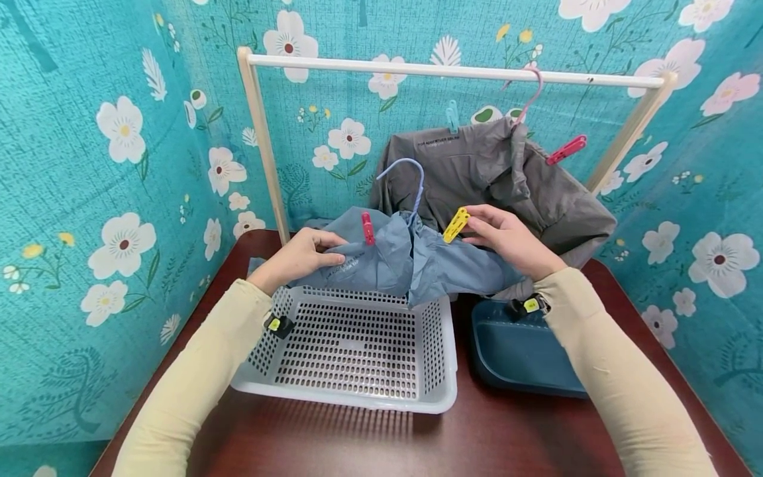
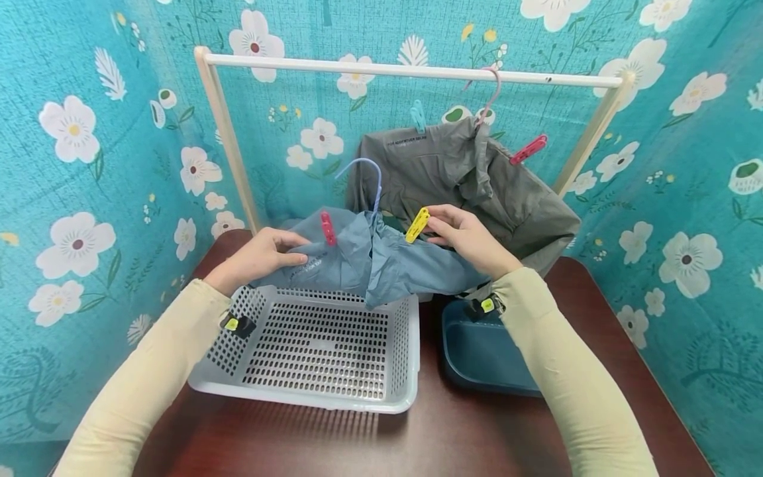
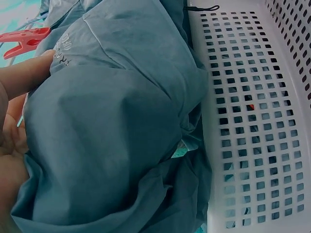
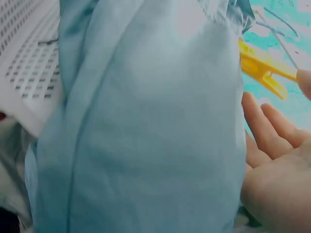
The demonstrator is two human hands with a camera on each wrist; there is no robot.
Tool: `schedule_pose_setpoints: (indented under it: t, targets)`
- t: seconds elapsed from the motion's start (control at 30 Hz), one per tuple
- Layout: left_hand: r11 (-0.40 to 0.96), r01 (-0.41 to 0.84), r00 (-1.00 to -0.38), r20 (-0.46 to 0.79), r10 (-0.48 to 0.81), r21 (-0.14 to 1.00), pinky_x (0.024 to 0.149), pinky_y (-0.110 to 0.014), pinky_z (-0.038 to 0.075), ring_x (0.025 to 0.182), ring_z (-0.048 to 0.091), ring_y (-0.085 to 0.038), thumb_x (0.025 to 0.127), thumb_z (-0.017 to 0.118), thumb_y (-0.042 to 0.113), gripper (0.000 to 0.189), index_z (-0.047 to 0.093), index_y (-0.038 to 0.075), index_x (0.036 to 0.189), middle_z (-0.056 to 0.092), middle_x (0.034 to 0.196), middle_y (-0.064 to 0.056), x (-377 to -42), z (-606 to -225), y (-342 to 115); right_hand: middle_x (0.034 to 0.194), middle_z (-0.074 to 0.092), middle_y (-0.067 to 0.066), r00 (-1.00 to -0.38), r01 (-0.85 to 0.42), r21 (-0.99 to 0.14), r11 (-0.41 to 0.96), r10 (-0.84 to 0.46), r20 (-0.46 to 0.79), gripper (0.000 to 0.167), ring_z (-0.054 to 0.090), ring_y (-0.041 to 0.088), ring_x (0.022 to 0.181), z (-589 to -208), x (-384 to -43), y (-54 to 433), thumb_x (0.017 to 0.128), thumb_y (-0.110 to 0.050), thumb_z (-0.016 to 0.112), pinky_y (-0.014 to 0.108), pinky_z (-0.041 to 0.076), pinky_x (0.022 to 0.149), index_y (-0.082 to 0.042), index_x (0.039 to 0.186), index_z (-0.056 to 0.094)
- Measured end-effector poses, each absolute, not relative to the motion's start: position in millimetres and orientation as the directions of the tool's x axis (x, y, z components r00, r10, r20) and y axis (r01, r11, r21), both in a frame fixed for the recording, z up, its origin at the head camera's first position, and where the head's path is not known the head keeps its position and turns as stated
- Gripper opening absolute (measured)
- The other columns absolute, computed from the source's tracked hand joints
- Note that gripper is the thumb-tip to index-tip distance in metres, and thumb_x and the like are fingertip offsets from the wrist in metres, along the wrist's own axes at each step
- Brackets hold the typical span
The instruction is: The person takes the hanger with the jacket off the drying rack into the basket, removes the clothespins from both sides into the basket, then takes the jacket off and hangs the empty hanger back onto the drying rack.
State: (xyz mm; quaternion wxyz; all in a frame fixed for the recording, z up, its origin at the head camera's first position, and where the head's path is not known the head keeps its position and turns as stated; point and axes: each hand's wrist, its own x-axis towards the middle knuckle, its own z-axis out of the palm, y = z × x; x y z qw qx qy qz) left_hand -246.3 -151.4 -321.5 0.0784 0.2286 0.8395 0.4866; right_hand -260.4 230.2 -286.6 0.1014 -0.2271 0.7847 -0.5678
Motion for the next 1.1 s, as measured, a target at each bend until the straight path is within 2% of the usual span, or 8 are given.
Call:
schedule_pose_setpoints:
  t: [0.17,0.4,0.63,0.9,1.1]
  targets:
    - [0.414,0.306,-0.885,0.096,0.455,0.857,0.071,-0.034,0.045,0.082,0.054,-0.023,0.091,0.065,0.011,0.019,0.071,0.008,0.108,0.065,0.103,-0.007,-248,-323,-151,0.129,0.047,0.017,-0.863,-0.231,-0.964,0.133,-0.485,0.140,0.049,0.053,0.015,0.115,-287,-262,224,0.099,-0.030,0.050,0.033,0.042,0.097,0.001,0.136,0.043]
    - [0.405,0.301,-0.888,0.099,0.449,0.863,0.071,-0.034,0.045,0.081,0.054,-0.023,0.091,0.065,0.009,0.018,0.071,0.007,0.108,0.065,0.104,-0.007,-249,-325,-151,0.129,0.047,0.023,-0.879,-0.232,-0.969,0.084,-0.444,0.172,0.045,0.058,0.013,0.109,-286,-263,219,0.096,-0.027,0.056,0.034,0.043,0.095,0.002,0.130,0.050]
    - [0.398,0.315,-0.885,0.115,0.452,0.862,0.070,-0.033,0.045,0.079,0.053,-0.022,0.091,0.064,0.008,0.018,0.071,0.005,0.107,0.065,0.100,-0.008,-248,-324,-151,0.123,0.056,0.018,-0.870,-0.255,-0.967,0.005,-0.438,0.227,0.030,0.061,0.015,0.106,-287,-264,218,0.096,-0.018,0.056,0.032,0.045,0.091,-0.001,0.121,0.060]
    - [0.401,0.303,-0.890,0.105,0.444,0.865,0.069,-0.032,0.044,0.077,0.053,-0.022,0.091,0.065,0.009,0.019,0.071,0.005,0.108,0.064,0.100,-0.008,-248,-325,-151,0.114,0.061,0.013,-0.881,-0.250,-0.964,-0.086,-0.393,0.264,0.025,0.061,0.016,0.105,-286,-264,221,0.096,-0.013,0.057,0.029,0.047,0.088,0.000,0.116,0.063]
    - [0.401,0.283,-0.899,0.095,0.427,0.871,0.069,-0.032,0.045,0.079,0.055,-0.022,0.091,0.065,0.010,0.020,0.071,0.006,0.109,0.065,0.103,-0.008,-249,-324,-153,0.113,0.061,0.010,-0.877,-0.204,-0.969,-0.139,-0.414,0.244,0.022,0.062,0.016,0.099,-281,-260,229,0.097,-0.011,0.054,0.029,0.047,0.088,-0.002,0.114,0.064]
